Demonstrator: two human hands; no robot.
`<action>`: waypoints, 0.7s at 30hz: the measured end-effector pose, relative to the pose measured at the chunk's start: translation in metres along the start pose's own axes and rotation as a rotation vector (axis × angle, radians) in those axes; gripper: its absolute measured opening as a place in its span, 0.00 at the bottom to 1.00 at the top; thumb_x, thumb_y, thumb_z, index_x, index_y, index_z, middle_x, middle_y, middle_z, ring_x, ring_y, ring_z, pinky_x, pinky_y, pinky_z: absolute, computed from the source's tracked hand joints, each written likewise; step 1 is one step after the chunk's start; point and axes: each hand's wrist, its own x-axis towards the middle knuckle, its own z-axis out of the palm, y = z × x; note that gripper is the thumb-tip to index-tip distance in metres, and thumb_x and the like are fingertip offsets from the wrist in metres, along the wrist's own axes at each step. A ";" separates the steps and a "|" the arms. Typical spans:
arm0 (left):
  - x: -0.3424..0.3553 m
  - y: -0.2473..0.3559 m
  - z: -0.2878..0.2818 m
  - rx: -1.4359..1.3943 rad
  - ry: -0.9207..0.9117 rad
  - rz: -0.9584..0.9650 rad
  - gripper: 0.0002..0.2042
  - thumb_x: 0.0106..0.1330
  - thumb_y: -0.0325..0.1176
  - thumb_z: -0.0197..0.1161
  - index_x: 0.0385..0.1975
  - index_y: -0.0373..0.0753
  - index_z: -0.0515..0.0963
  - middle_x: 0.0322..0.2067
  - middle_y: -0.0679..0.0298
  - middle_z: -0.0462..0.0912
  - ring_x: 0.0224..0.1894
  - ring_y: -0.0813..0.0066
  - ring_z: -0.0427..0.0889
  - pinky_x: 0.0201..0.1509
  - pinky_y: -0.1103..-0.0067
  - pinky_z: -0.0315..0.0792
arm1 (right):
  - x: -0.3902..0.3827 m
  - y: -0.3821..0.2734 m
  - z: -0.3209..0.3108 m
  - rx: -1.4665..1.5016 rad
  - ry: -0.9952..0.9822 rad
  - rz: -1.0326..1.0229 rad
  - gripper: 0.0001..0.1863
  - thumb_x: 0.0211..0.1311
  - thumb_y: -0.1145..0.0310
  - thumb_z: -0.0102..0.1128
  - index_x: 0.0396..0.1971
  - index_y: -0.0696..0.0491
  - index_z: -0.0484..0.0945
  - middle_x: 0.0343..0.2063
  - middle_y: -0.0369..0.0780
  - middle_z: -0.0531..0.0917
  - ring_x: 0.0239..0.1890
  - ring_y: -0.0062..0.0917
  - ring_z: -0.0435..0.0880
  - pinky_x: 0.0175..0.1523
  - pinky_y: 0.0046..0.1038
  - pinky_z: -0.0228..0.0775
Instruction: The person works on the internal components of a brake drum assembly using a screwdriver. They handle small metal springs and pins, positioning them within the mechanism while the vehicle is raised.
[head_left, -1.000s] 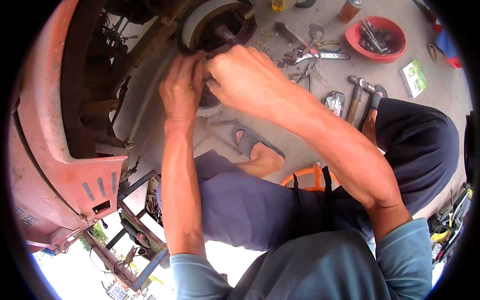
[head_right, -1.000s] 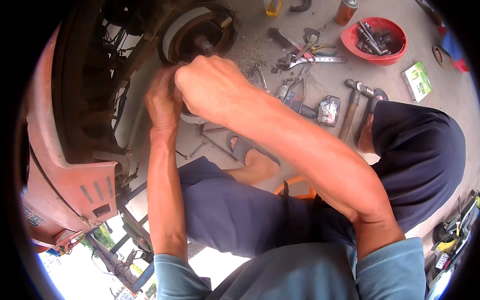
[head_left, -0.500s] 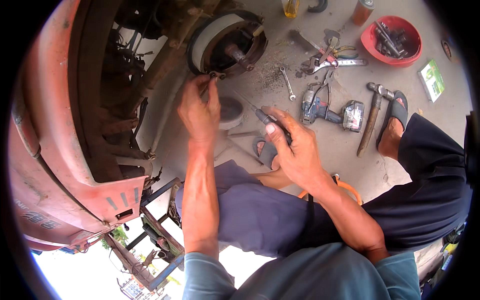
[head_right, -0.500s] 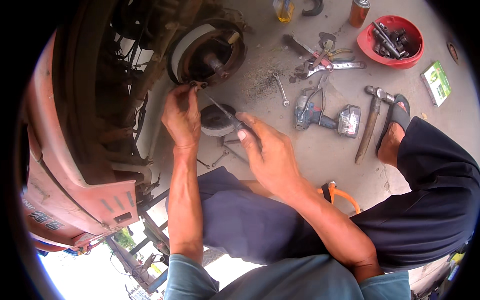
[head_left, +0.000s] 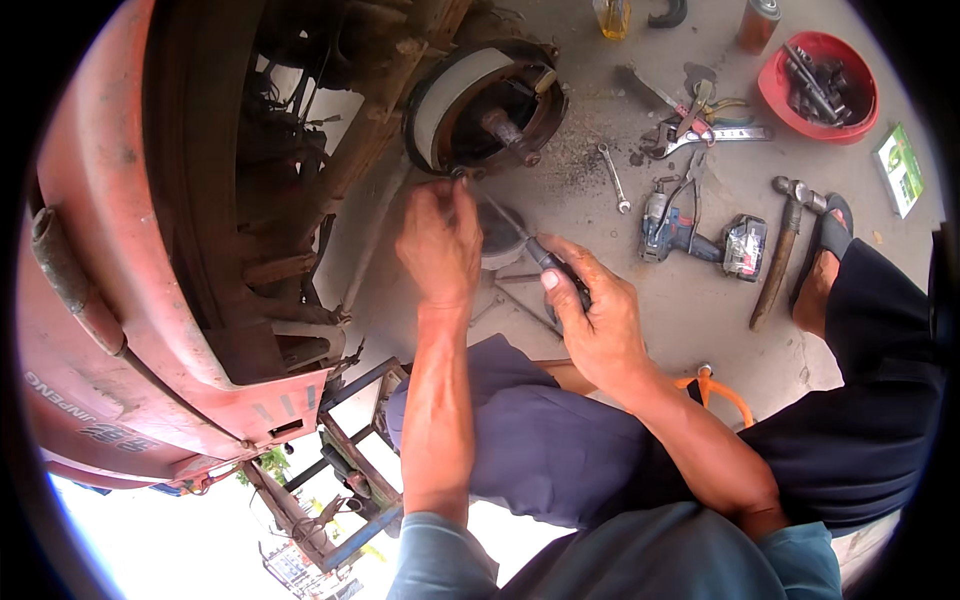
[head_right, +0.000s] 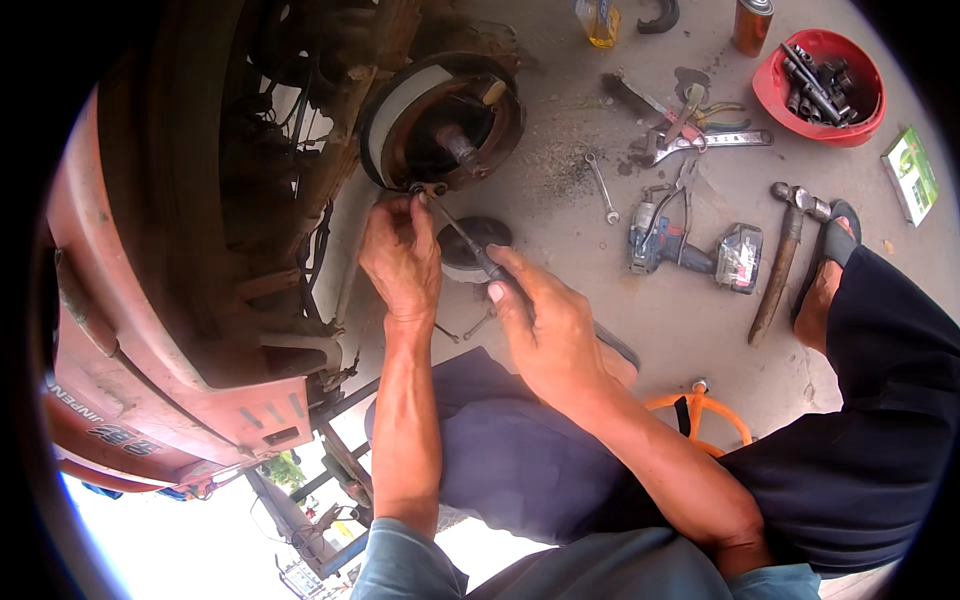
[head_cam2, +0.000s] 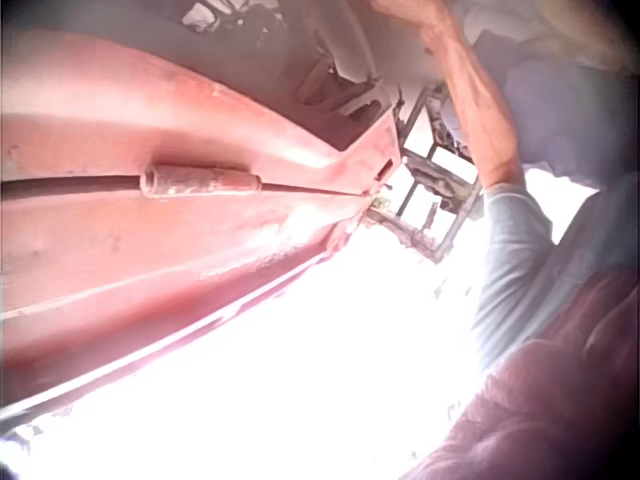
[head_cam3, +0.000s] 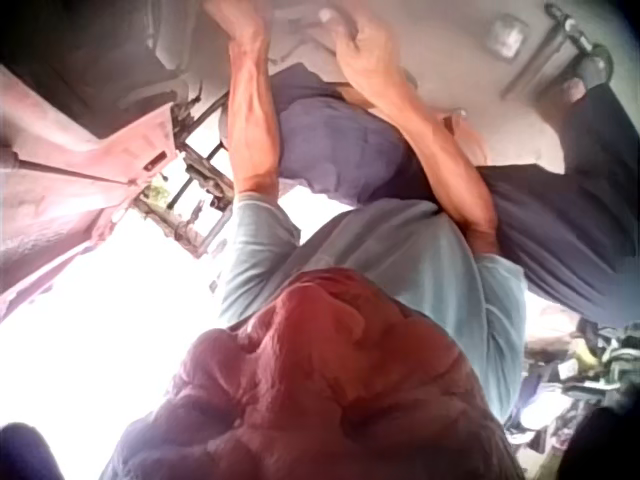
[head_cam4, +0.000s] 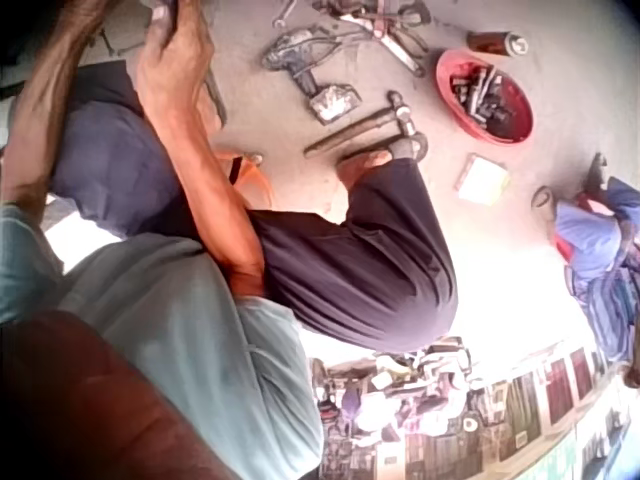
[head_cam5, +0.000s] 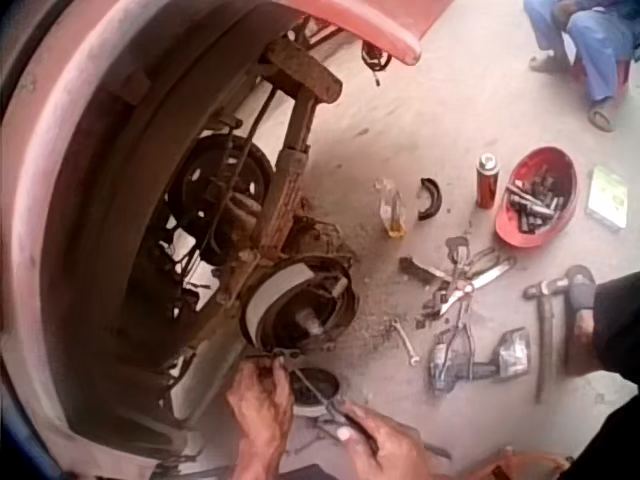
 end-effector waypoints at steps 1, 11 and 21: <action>0.000 0.001 0.001 0.025 0.000 0.032 0.08 0.70 0.34 0.68 0.37 0.37 0.79 0.34 0.57 0.87 0.34 0.56 0.88 0.37 0.65 0.80 | 0.000 0.002 0.000 -0.007 0.017 -0.021 0.19 0.75 0.69 0.59 0.60 0.62 0.77 0.50 0.54 0.86 0.52 0.42 0.88 0.56 0.37 0.78; 0.003 -0.002 0.001 -0.010 0.023 0.063 0.05 0.68 0.31 0.68 0.37 0.38 0.80 0.32 0.56 0.85 0.33 0.58 0.87 0.37 0.66 0.80 | 0.004 0.011 0.018 0.075 0.067 -0.035 0.19 0.76 0.69 0.58 0.60 0.62 0.77 0.49 0.52 0.87 0.49 0.35 0.88 0.55 0.31 0.78; 0.004 0.005 -0.001 -0.071 -0.019 0.037 0.05 0.71 0.27 0.66 0.36 0.32 0.79 0.29 0.58 0.83 0.30 0.69 0.82 0.41 0.75 0.76 | 0.006 0.034 0.020 0.118 0.108 -0.036 0.18 0.74 0.70 0.60 0.59 0.62 0.79 0.44 0.48 0.88 0.45 0.33 0.88 0.53 0.31 0.78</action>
